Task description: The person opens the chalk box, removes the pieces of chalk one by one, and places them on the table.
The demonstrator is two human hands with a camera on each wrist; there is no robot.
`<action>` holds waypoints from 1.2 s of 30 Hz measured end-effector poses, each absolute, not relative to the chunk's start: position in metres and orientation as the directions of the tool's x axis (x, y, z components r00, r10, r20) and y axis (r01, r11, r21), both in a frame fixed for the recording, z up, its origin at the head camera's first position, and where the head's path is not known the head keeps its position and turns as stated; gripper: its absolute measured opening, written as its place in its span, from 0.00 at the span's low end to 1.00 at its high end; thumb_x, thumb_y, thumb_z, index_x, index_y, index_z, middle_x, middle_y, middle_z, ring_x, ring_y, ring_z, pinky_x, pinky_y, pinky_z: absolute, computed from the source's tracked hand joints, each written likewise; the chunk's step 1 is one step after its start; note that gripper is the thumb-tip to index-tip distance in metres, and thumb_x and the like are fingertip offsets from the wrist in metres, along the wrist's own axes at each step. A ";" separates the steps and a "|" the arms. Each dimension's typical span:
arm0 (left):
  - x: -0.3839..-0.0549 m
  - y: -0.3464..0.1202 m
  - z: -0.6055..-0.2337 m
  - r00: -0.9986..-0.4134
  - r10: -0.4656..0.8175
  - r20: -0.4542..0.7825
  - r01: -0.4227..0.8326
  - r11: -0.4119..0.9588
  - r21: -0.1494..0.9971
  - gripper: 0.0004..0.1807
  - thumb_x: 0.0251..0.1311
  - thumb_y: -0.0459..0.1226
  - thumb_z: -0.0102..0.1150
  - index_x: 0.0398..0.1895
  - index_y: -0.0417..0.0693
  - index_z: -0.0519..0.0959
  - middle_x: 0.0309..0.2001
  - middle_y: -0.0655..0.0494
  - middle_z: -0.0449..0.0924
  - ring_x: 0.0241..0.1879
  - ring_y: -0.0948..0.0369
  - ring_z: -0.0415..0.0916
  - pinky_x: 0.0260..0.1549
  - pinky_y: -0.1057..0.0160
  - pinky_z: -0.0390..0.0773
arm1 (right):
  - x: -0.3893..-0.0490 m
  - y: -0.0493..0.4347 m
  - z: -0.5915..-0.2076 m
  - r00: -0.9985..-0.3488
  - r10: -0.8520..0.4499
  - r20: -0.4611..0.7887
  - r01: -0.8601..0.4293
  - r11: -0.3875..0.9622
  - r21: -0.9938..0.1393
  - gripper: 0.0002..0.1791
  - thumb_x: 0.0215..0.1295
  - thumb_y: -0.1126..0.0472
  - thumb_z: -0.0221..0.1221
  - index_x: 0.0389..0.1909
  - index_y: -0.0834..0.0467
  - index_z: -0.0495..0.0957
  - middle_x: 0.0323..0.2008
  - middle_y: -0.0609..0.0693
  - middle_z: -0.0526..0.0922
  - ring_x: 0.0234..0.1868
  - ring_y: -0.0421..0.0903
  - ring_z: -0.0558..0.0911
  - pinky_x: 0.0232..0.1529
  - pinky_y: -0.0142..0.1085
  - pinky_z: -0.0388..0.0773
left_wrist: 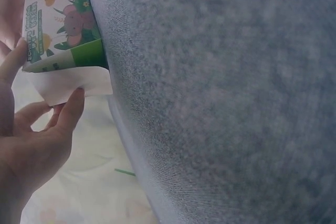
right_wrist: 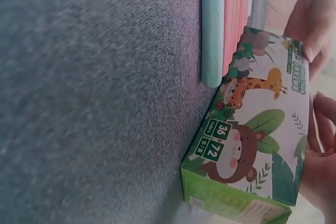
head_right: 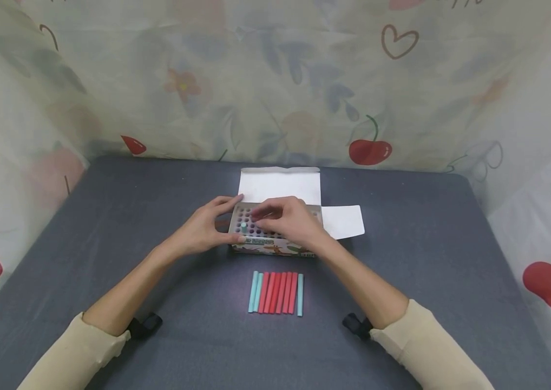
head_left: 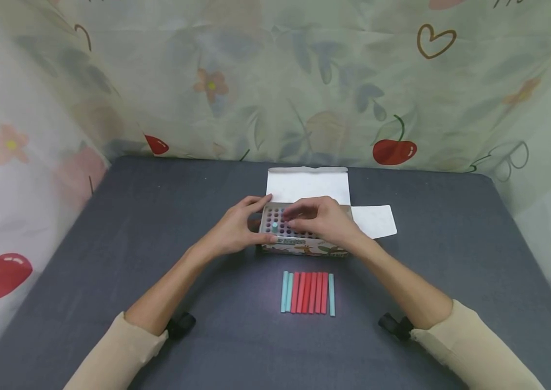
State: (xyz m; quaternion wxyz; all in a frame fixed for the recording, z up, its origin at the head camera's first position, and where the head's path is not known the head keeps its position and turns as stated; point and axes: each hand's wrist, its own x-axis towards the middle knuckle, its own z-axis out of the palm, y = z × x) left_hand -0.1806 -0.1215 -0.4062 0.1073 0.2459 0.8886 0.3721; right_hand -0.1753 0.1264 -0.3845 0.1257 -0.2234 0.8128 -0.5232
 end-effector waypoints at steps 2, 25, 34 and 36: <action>-0.181 -0.121 -0.406 -0.855 0.519 -0.005 0.360 0.600 0.714 0.51 0.55 0.48 0.73 0.79 0.53 0.54 0.70 0.44 0.60 0.66 0.47 0.66 0.55 0.48 0.75 | -0.177 0.124 -0.386 -0.863 -0.505 0.026 -0.238 0.359 -0.902 0.14 0.64 0.64 0.66 0.50 0.59 0.85 0.44 0.51 0.87 0.44 0.45 0.86 0.43 0.37 0.80; -0.179 -0.122 -0.406 -0.850 0.526 0.021 0.385 0.593 0.707 0.51 0.56 0.49 0.72 0.79 0.52 0.55 0.70 0.44 0.60 0.66 0.47 0.66 0.54 0.48 0.76 | -0.186 0.103 -0.393 -0.835 -0.548 -0.059 -0.321 0.570 -0.757 0.12 0.61 0.57 0.70 0.45 0.51 0.89 0.39 0.43 0.88 0.27 0.40 0.79 0.27 0.35 0.72; -0.180 -0.121 -0.405 -0.848 0.529 0.022 0.387 0.591 0.708 0.51 0.56 0.48 0.73 0.79 0.51 0.54 0.70 0.44 0.60 0.66 0.47 0.65 0.55 0.48 0.75 | -0.185 0.099 -0.395 -0.841 -0.541 -0.013 -0.375 0.599 -0.708 0.11 0.60 0.56 0.70 0.43 0.53 0.90 0.38 0.46 0.89 0.32 0.37 0.84 0.33 0.33 0.79; -0.180 -0.121 -0.405 -0.848 0.530 0.020 0.386 0.591 0.709 0.51 0.56 0.48 0.73 0.79 0.51 0.54 0.70 0.44 0.61 0.66 0.47 0.65 0.55 0.48 0.75 | -0.185 0.098 -0.396 -0.842 -0.540 0.000 -0.382 0.597 -0.706 0.11 0.61 0.56 0.70 0.43 0.53 0.90 0.38 0.45 0.89 0.32 0.36 0.84 0.33 0.33 0.79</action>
